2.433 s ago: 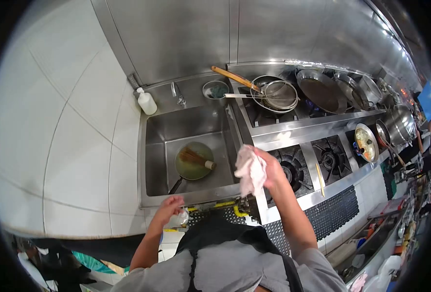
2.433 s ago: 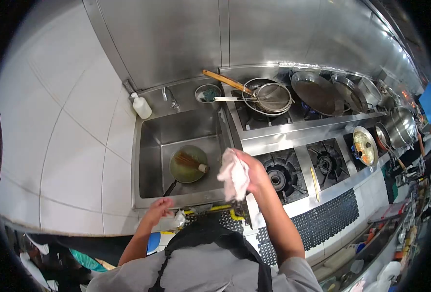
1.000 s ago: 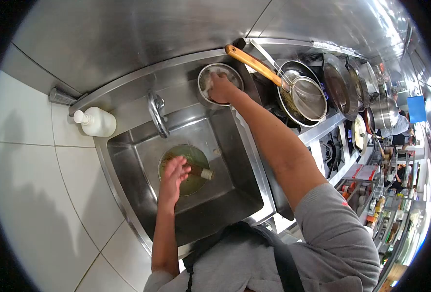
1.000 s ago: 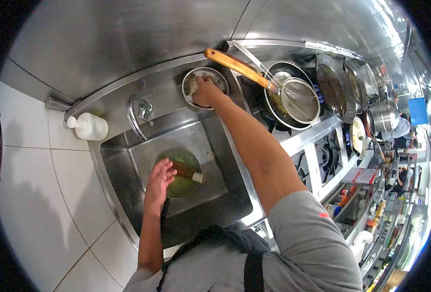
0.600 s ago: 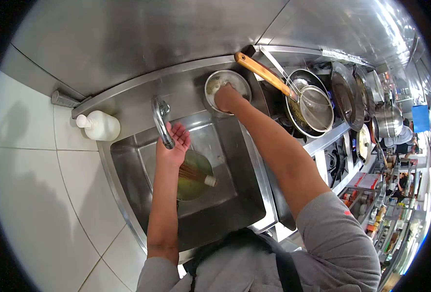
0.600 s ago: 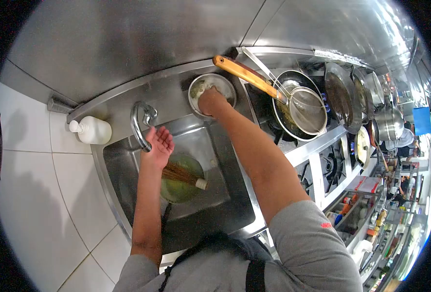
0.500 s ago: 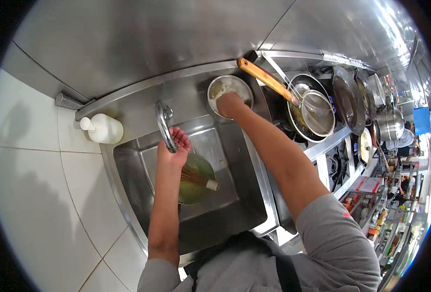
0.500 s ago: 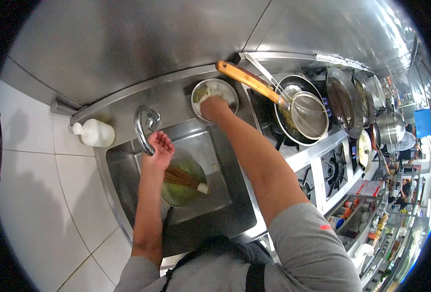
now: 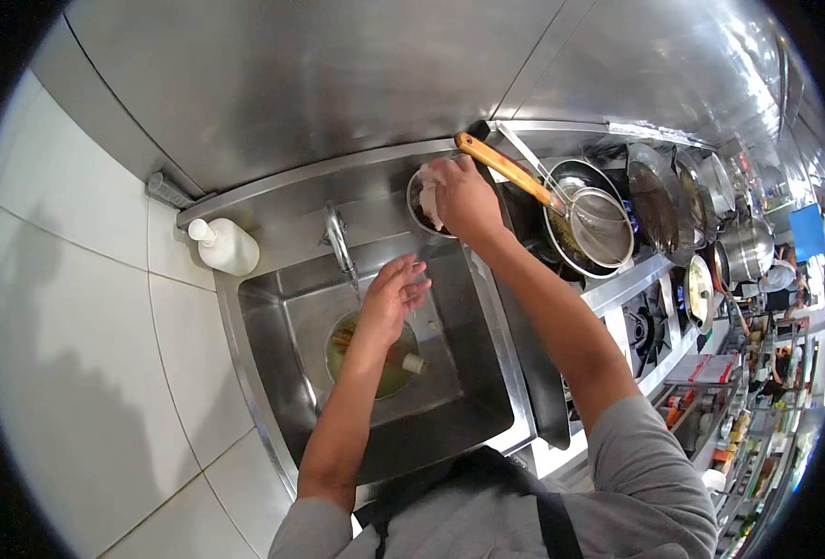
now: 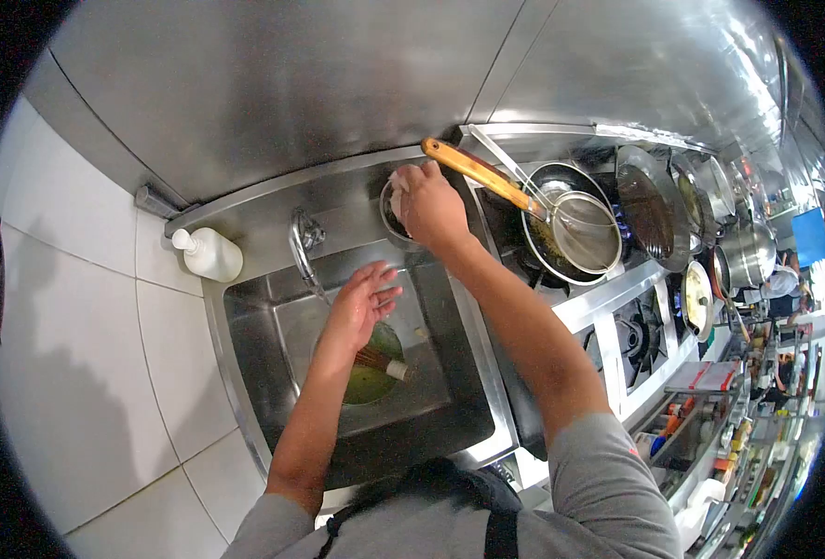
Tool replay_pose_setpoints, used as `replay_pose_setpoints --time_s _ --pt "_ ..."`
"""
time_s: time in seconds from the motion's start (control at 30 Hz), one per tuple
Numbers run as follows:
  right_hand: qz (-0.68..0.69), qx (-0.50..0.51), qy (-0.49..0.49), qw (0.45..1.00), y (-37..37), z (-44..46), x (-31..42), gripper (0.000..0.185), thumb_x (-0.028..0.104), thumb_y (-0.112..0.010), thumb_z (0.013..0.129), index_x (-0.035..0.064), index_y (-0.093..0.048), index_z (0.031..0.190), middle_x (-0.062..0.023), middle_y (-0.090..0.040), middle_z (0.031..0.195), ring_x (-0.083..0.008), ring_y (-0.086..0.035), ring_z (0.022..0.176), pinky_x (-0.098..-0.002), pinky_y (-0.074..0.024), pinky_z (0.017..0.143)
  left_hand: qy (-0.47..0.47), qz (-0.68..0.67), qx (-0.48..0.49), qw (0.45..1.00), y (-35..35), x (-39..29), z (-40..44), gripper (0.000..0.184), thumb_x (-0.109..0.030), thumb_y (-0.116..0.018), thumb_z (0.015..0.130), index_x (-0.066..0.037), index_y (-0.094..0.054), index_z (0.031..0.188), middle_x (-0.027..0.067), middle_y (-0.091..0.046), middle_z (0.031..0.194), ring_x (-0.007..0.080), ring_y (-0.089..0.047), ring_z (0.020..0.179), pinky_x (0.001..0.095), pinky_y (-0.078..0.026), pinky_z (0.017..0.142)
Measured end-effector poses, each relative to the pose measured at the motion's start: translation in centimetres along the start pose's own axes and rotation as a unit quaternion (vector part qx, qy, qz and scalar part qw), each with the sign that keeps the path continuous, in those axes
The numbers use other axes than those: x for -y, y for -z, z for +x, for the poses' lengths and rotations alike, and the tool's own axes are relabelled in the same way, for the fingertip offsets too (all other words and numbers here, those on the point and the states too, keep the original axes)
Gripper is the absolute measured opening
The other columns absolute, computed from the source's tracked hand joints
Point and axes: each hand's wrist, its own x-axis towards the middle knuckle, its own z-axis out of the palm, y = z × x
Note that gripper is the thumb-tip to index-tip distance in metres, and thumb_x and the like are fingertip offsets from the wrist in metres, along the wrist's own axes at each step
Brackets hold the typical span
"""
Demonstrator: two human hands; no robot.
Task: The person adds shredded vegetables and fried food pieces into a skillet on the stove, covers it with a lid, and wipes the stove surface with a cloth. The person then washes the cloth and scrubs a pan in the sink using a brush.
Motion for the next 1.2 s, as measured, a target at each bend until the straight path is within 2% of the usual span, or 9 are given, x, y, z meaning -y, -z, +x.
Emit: replay_pose_setpoints --time_s 0.17,0.3,0.43,0.53,0.67,0.77,0.87,0.93,1.2 --pt "0.268 -0.07 0.0 0.961 8.4 -4.5 4.4 0.026 0.015 -0.062 0.094 0.0027 -0.068 0.116 -0.014 -0.068 0.111 -0.0278 -0.069 0.095 -0.0369 -0.0556 0.085 -0.082 -0.059 0.019 0.995 -5.8 -6.1 -1.0 0.046 -0.04 -0.057 0.104 -0.011 -0.053 0.14 0.0043 -0.064 0.128 0.0193 -0.06 0.116 0.0367 -0.047 0.096" --pt "0.664 0.015 -0.235 0.71 10.3 -8.1 6.1 0.018 0.003 -0.063 0.089 -0.0011 -0.067 0.105 -0.0037 -0.067 0.091 -0.0129 -0.063 0.079 -0.0256 -0.0502 0.075 -0.162 0.051 0.096 0.981 -5.8 -7.6 -3.5 0.034 -0.036 -0.061 0.103 -0.01 -0.062 0.126 0.0019 -0.067 0.115 0.0138 -0.062 0.105 0.0321 -0.049 0.089" --pt "0.75 0.047 -0.231 0.618 8.2 -11.2 5.3 0.015 -0.001 -0.059 0.087 0.0017 -0.065 0.1 -0.0004 -0.061 0.085 -0.0121 -0.057 0.071 -0.0244 -0.0459 0.066 -0.164 0.008 0.097 0.982 -4.4 -7.6 -8.3 0.01 -0.02 -0.067 0.101 -0.011 -0.066 0.104 -0.0029 -0.067 0.094 0.0091 -0.062 0.084 0.0272 -0.05 0.077" --pt "0.786 0.061 -0.261 0.557 8.4 -13.8 6.8 0.016 -0.003 -0.058 0.085 0.0024 -0.064 0.099 -0.0016 -0.06 0.088 -0.0117 -0.056 0.074 -0.0242 -0.0451 0.067 -0.161 0.086 0.045 0.982 -6.2 -8.0 -13.0 0.019 -0.019 -0.067 0.1 -0.008 -0.066 0.116 -0.0018 -0.066 0.093 0.0113 -0.064 0.086 0.0287 -0.052 0.08" --pt "0.773 0.147 -0.151 0.599 10.6 -14.3 8.6 0.016 -0.001 -0.059 0.088 0.0021 -0.064 0.102 -0.0023 -0.063 0.093 -0.0117 -0.061 0.082 -0.0253 -0.0477 0.072 -0.139 0.33 0.071 0.931 -4.9 -6.9 -14.6 0.024 -0.013 -0.067 0.097 -0.003 -0.067 0.119 0.0029 -0.066 0.104 0.0114 -0.063 0.092 0.0285 -0.051 0.085" --pt "0.667 0.141 -0.085 0.726 13.2 -14.6 10.3 0.016 0.002 -0.063 0.09 0.0042 -0.065 0.106 0.0018 -0.06 0.089 -0.0104 -0.06 0.084 -0.0259 -0.048 0.073 -0.19 0.397 0.023 0.898 -3.0 -8.7 -16.3 0.021 -0.016 -0.068 0.097 0.001 -0.069 0.11 0.0035 -0.069 0.099 0.0123 -0.064 0.088 0.0273 -0.051 0.082" --pt "0.286 0.119 0.137 0.941 13.6 -16.1 9.3 0.025 0.009 -0.069 0.086 0.0029 -0.065 0.111 -0.0088 -0.066 0.09 -0.0279 -0.066 0.088 -0.0367 -0.0521 0.078 -0.35 0.46 -0.034 0.815 -2.7 -11.2 -18.8 0.02 -0.016 -0.067 0.097 0.002 -0.07 0.106 0.004 -0.071 0.091 0.0138 -0.065 0.081 0.0279 -0.051 0.077" --pt "0.174 0.137 0.158 0.962 11.5 -17.2 8.3 0.027 0.014 -0.071 0.082 0.0016 -0.068 0.106 -0.0239 -0.067 0.104 -0.0454 -0.064 0.098 -0.049 -0.0521 0.084 -0.397 0.506 -0.065 0.763 -4.6 -12.1 -21.2 0.018 -0.015 -0.066 0.098 0.0 -0.069 0.106 0.0057 -0.071 0.09 0.0152 -0.065 0.079 0.0288 -0.052 0.075" --pt "0.172 0.109 0.042 0.978 6.5 -20.5 5.1 0.02 0.012 -0.068 0.083 0.0025 -0.07 0.101 -0.0214 -0.069 0.097 -0.0441 -0.065 0.096 -0.0504 -0.0521 0.083 -0.48 0.585 -0.127 0.641 -5.9 -13.4 -25.1 0.014 -0.01 -0.063 0.098 0.0 -0.069 0.105 0.0116 -0.069 0.095 0.0237 -0.067 0.082 0.0311 -0.052 0.075"
